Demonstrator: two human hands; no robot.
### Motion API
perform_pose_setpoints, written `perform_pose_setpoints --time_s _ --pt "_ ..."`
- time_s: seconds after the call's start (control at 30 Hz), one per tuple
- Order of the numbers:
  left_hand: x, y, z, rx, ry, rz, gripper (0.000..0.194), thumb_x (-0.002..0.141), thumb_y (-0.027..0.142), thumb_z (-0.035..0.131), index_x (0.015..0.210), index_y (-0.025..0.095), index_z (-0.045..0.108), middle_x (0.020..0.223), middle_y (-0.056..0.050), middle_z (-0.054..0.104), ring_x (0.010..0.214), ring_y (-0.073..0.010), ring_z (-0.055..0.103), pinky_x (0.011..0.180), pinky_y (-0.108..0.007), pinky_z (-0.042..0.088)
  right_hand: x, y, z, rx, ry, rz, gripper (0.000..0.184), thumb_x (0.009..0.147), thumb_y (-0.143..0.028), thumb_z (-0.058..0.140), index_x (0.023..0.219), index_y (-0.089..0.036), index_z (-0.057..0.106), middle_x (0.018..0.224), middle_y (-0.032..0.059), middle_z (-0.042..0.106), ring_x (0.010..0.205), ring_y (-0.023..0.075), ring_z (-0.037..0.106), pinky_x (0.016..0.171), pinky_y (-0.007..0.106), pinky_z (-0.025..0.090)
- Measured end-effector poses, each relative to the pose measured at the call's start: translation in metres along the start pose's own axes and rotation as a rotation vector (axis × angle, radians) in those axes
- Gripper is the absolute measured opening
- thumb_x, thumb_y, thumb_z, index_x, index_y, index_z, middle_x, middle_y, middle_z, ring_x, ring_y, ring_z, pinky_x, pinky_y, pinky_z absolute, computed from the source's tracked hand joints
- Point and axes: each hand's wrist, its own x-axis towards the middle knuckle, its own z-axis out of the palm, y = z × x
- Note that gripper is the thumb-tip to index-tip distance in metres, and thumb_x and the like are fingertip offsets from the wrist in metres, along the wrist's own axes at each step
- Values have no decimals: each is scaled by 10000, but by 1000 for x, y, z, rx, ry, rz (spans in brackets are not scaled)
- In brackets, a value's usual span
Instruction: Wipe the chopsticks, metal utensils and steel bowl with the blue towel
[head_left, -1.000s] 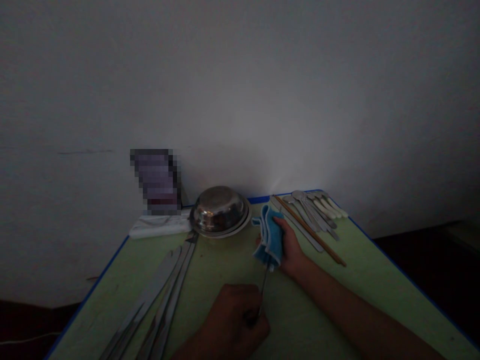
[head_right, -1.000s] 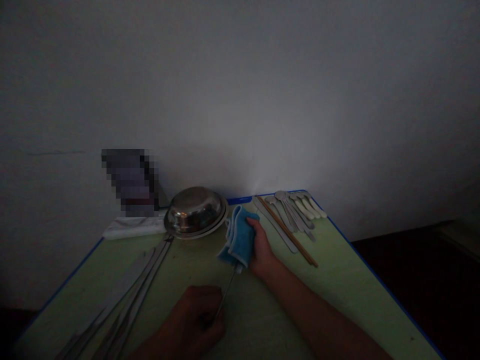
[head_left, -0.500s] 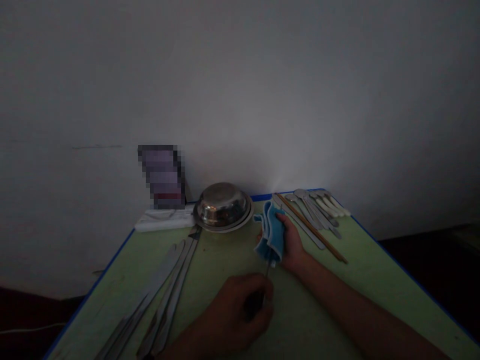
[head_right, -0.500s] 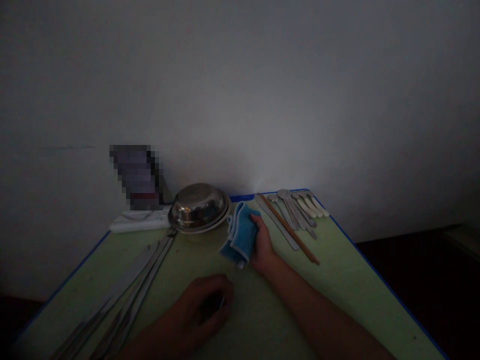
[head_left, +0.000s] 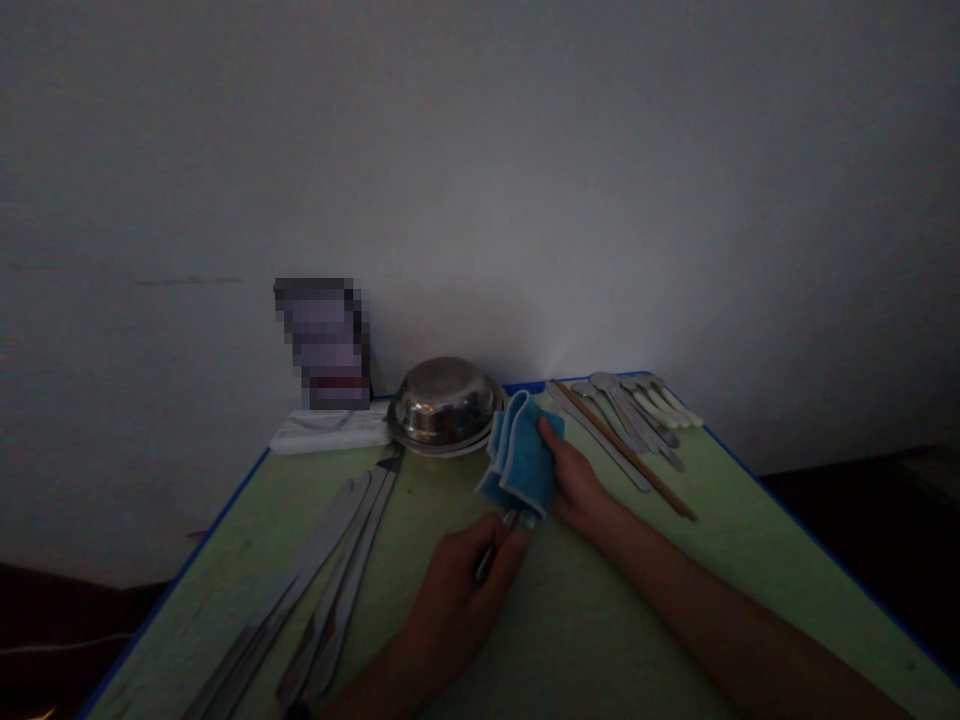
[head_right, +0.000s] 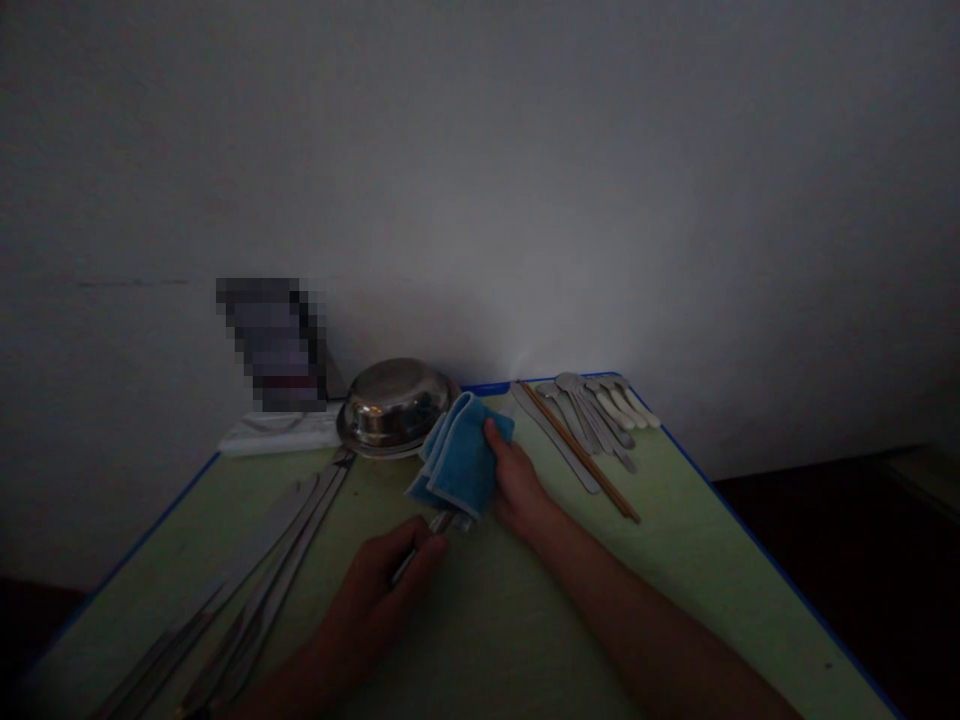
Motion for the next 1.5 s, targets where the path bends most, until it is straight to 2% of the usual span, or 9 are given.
perform_pose_setpoints --time_s 0.1,0.37,0.63,0.87,0.97,1.07,1.17,1.3,1.5 --pt "1 1 0 -20 10 -20 308 839 351 425 575 199 379 537 61 354 515 -106 357 490 -217 274 -1 1 0 -24 -9 -8 317 764 -397 587 946 -138 611 807 59 703 868 190 650 824 362 497" --pt "-1 -3 1 14 -135 32 357 873 348 386 553 191 368 535 60 337 504 -100 361 498 -227 262 -1 -5 3 140 45 25 373 839 -453 423 958 -154 611 909 72 704 925 195 642 825 365 502" --pt "1 -2 1 -63 -85 -34 349 871 358 382 562 196 366 537 63 314 497 -101 334 477 -224 258 -5 -3 2 27 -16 -27 251 749 -217 602 991 -150 598 874 44 712 880 179 654 845 340 503" --pt "0 -1 0 -74 -91 -12 357 880 353 381 561 196 353 534 66 301 489 -95 316 477 -225 251 -5 0 2 -13 -7 -58 287 736 -304 637 972 -144 604 874 56 709 874 181 653 848 347 499" --pt "0 -1 1 -80 -96 -10 354 883 352 379 566 196 356 540 65 308 494 -95 325 478 -224 254 -4 -3 3 42 57 0 316 807 -408 521 952 -141 607 865 69 709 910 190 644 848 360 495" --pt "-1 -1 1 -67 -86 -20 363 880 360 377 557 197 353 533 65 304 491 -97 334 474 -225 254 -3 -6 3 125 46 30 386 852 -456 395 924 -149 618 862 72 710 936 200 637 846 375 494" --pt "-1 0 1 -59 -73 -32 362 879 366 372 560 196 361 532 65 313 489 -98 338 472 -224 258 -2 -8 3 172 12 26 357 859 -392 371 893 -147 629 820 69 714 907 207 648 834 375 500" --pt "-1 0 1 -53 -51 -22 356 880 365 367 566 196 361 533 64 318 490 -98 336 467 -219 263 0 -5 1 124 25 56 213 836 -264 463 895 -132 620 746 54 714 792 178 672 805 323 514" --pt "0 -4 2 28 -40 87 359 894 324 352 559 198 327 521 69 286 462 -83 324 444 -202 259 -2 -3 1 43 -23 7 244 838 -279 504 1002 -119 588 783 57 715 763 165 672 815 324 513"
